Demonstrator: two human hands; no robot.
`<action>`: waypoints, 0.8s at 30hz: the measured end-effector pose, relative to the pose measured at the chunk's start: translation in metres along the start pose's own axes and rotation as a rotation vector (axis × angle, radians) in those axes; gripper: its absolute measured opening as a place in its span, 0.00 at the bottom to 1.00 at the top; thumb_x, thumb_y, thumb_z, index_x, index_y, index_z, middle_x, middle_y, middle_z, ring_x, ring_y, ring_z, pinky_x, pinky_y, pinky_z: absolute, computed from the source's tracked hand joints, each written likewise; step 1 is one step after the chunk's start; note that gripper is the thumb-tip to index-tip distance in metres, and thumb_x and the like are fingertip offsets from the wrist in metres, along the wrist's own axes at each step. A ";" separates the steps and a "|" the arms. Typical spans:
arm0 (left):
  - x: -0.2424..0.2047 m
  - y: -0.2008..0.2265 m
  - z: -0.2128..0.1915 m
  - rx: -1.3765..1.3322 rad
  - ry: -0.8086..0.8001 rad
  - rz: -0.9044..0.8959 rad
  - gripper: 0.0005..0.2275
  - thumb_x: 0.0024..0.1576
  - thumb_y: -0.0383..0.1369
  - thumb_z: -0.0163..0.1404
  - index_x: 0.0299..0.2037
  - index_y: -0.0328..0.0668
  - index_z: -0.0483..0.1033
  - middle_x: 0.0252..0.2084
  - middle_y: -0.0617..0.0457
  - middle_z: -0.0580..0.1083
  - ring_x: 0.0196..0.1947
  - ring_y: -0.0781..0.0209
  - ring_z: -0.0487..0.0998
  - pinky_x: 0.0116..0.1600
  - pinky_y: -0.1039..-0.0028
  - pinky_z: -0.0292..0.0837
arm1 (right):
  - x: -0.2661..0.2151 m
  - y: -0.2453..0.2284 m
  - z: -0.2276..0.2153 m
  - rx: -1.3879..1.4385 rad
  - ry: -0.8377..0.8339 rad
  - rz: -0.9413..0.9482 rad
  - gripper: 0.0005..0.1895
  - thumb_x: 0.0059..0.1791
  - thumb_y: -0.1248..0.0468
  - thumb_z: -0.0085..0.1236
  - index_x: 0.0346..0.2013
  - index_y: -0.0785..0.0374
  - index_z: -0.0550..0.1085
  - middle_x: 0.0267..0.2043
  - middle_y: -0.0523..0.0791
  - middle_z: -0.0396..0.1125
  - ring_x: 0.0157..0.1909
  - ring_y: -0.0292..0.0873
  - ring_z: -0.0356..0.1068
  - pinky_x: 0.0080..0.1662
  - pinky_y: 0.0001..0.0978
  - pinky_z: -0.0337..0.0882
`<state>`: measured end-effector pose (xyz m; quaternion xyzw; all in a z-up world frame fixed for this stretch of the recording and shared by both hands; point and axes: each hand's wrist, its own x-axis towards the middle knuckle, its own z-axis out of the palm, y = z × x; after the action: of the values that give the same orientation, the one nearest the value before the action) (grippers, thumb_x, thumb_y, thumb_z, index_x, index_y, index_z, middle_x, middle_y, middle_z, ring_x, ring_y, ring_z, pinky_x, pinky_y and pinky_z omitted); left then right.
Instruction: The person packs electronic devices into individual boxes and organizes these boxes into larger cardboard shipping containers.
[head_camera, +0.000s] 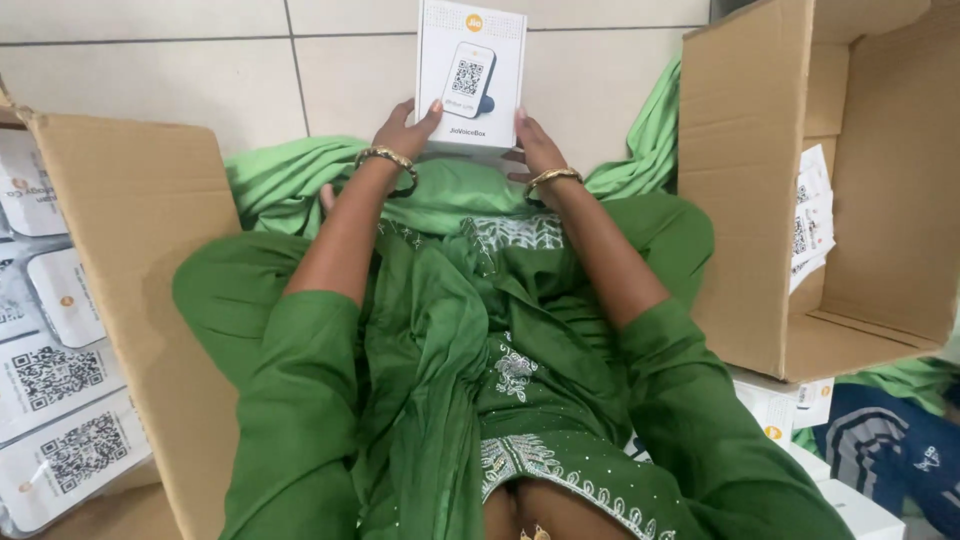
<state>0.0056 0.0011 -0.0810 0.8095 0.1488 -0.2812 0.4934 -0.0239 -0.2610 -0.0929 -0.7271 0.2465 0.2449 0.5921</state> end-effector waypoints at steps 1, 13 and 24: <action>-0.007 0.002 0.001 -0.107 -0.024 -0.043 0.41 0.51 0.65 0.49 0.69 0.46 0.61 0.62 0.39 0.73 0.60 0.48 0.75 0.61 0.60 0.70 | -0.015 -0.015 0.003 0.059 -0.062 0.042 0.43 0.51 0.35 0.42 0.76 0.49 0.51 0.74 0.53 0.54 0.68 0.58 0.63 0.61 0.62 0.67; -0.004 0.008 0.021 -0.661 -0.125 -0.196 0.35 0.51 0.55 0.56 0.64 0.44 0.63 0.50 0.43 0.74 0.45 0.53 0.78 0.48 0.62 0.72 | -0.003 -0.019 0.006 0.523 -0.019 0.193 0.57 0.38 0.37 0.71 0.72 0.54 0.54 0.65 0.61 0.58 0.59 0.62 0.67 0.56 0.55 0.70; -0.028 0.014 0.007 -0.181 -0.402 -0.185 0.39 0.53 0.64 0.49 0.48 0.23 0.75 0.33 0.44 0.78 0.25 0.60 0.80 0.35 0.65 0.84 | -0.076 -0.023 0.003 -0.257 0.177 -0.469 0.69 0.29 0.50 0.79 0.72 0.54 0.44 0.57 0.57 0.68 0.45 0.54 0.74 0.40 0.47 0.75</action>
<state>-0.0115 -0.0106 -0.0565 0.6726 0.1459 -0.4663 0.5558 -0.0665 -0.2489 -0.0275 -0.8520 0.0891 0.0659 0.5117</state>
